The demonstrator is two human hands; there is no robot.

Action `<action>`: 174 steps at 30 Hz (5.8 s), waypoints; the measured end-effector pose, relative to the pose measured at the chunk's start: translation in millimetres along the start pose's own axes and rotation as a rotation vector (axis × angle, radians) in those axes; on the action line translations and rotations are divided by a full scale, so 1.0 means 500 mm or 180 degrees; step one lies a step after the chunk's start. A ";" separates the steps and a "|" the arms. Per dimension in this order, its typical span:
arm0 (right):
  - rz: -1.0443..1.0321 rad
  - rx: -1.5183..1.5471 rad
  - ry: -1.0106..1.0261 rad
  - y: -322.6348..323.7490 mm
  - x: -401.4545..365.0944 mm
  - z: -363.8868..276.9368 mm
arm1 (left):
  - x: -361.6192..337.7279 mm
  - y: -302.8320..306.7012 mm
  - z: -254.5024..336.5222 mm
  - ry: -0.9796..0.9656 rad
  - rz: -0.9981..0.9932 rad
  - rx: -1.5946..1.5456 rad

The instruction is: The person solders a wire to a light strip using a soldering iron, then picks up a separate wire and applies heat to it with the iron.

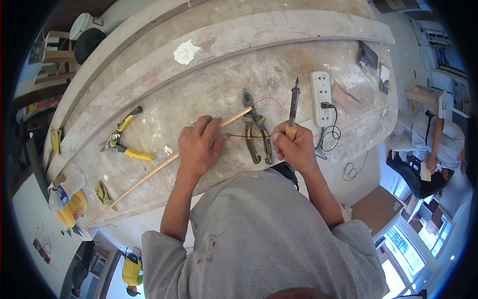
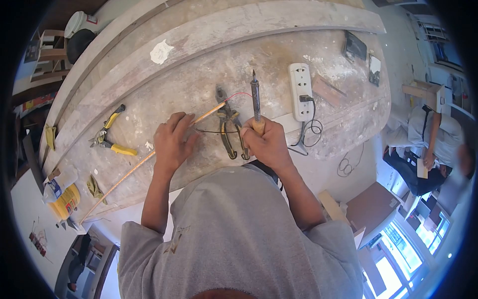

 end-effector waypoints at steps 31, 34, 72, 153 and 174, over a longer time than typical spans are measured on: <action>-0.0245 -0.0334 0.0068 -0.041 0.037 -0.006 | -0.013 0.019 0.132 -0.0678 -0.0124 -0.0081; -0.0274 -0.0287 -0.0002 -0.045 0.037 -0.015 | -0.001 0.028 0.132 -0.0430 0.0052 -0.0193; -0.0309 -0.0584 0.0807 -0.064 0.024 -0.030 | 0.008 0.012 0.132 -0.0443 0.0066 -0.0258; -0.0332 0.0421 -0.0275 -0.066 -0.013 0.013 | -0.089 -0.117 0.035 0.2293 -0.0520 -0.3958; 0.0330 0.0999 -0.0286 0.035 -0.021 0.073 | -0.025 -0.127 0.053 0.1416 -0.0016 -0.1346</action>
Point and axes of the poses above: each hand's wrist, its own x-axis towards the middle knuckle, its own y-axis out of the back of the hand, z = x × y, the point moved 9 cm from there along x, towards the middle knuckle, and after that the axes turned 6 degrees about y, right-handed, at the moved point
